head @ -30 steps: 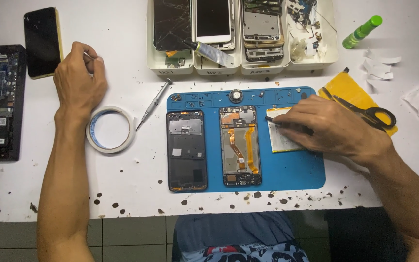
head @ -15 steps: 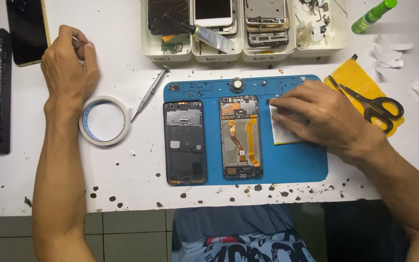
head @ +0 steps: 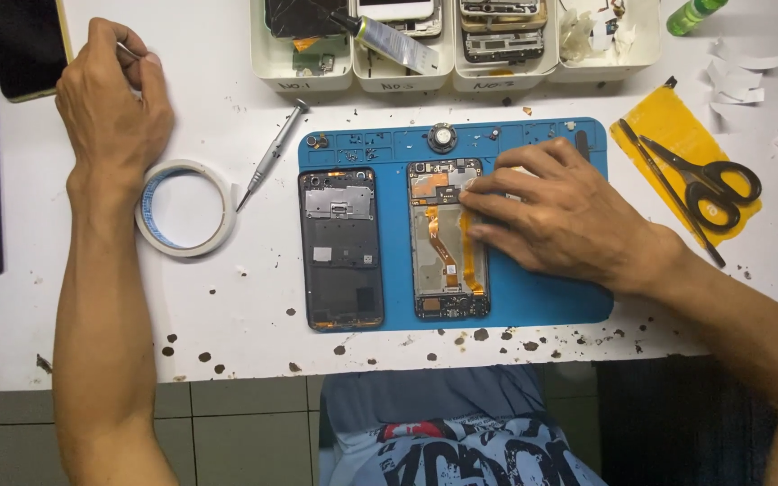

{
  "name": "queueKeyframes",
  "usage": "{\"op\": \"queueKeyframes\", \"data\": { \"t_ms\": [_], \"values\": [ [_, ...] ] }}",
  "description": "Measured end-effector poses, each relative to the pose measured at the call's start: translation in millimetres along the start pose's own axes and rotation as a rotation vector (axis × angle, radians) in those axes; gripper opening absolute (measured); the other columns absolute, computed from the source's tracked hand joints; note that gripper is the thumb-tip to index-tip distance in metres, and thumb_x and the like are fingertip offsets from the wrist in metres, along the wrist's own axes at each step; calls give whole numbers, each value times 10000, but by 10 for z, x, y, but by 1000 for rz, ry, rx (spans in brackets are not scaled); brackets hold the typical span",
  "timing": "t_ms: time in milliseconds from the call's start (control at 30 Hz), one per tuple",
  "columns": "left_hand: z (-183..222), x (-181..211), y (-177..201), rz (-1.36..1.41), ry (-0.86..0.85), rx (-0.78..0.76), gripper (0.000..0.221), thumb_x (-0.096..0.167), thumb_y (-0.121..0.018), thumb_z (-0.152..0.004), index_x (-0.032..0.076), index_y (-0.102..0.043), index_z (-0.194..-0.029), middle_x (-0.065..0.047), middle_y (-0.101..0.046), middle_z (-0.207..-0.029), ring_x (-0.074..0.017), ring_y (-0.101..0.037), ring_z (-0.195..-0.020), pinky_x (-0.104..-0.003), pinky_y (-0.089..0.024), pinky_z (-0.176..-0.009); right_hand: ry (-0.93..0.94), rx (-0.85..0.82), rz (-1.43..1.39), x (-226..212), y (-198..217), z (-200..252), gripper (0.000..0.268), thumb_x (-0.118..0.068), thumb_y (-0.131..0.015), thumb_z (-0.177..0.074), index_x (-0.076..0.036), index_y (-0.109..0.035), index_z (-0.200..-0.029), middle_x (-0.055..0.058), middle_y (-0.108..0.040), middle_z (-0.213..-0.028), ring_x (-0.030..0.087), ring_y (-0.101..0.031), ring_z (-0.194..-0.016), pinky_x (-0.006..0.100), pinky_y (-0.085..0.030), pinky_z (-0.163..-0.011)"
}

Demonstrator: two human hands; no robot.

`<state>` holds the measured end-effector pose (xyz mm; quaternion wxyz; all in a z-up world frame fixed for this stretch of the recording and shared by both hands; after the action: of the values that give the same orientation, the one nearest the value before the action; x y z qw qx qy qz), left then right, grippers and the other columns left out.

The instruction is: Securing the motherboard and connecting ribbon cables inside a mobile phone during a repair process.

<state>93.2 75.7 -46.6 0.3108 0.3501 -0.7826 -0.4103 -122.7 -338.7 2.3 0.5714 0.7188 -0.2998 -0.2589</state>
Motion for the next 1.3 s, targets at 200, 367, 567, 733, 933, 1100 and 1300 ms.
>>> {"op": "queueKeyframes", "data": {
  "t_ms": [200,367,567,733,933,1100,1300],
  "values": [
    [2,-50,-24,5,4,-1,100,4,-625,-1063,3,-572,-1148,-57,-665,-827,-308,-641,-757,-469,-472,-695,-60,51,-175,23,-38,-77,289,-239,-738,-954,-95,-749,-1205,96,-759,-1130,297,-610,-1053,439,-510,-829],
    [5,-40,-13,13,-12,-4,93,-14,-631,-1077,-12,-575,-1151,-75,-653,-852,-289,-630,-764,-458,-470,-697,28,2,-113,12,-282,25,523,-295,-683,-979,-226,-512,-1468,126,-632,-1258,301,-598,-1107,450,-500,-824],
    [31,-103,-59,8,-39,5,80,-20,-625,-1090,-20,-588,-1162,-100,-666,-887,-291,-643,-769,-456,-474,-720,82,-72,81,-46,-286,29,557,-397,-647,-940,-185,-551,-1446,111,-630,-1271,262,-572,-1120,410,-447,-899],
    [54,-149,-73,9,-40,-10,80,-13,-630,-1106,-20,-589,-1174,-105,-644,-888,-312,-634,-778,-466,-470,-743,-44,98,-354,88,-138,112,323,-76,-650,-977,-34,-681,-1296,222,-680,-1217,339,-597,-1070,427,-503,-871],
    [87,-193,-107,17,-44,-13,77,-7,-606,-1134,-27,-637,-1202,-90,-643,-869,-302,-637,-783,-454,-481,-766,112,-66,-176,114,-79,258,382,-296,-770,-858,-243,-748,-1235,86,-639,-1076,255,-566,-962,422,-478,-789],
    [120,-275,-145,-25,-55,-10,53,9,-649,-1159,-15,-658,-1205,-74,-654,-894,-329,-653,-801,-472,-488,-767,245,-168,-138,33,-160,323,486,-376,-729,-849,-217,-679,-1306,60,-623,-1023,231,-592,-916,438,-505,-878],
    [152,-341,-177,-43,-75,-2,28,-9,-656,-1161,-22,-659,-1185,-79,-656,-925,-317,-637,-804,-469,-483,-758,318,-119,-142,-38,-92,278,456,-366,-732,-848,-150,-685,-1247,76,-631,-1004,236,-592,-893,425,-501,-816]
  ]
}}
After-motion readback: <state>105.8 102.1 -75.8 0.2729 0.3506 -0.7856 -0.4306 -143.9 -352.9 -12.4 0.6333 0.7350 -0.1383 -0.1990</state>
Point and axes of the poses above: each hand's wrist, its own z-axis away from the middle knuckle, its own y-axis out of the back of the hand, x = y × z, the point moved 2 cm from there along -z, towards the middle knuckle
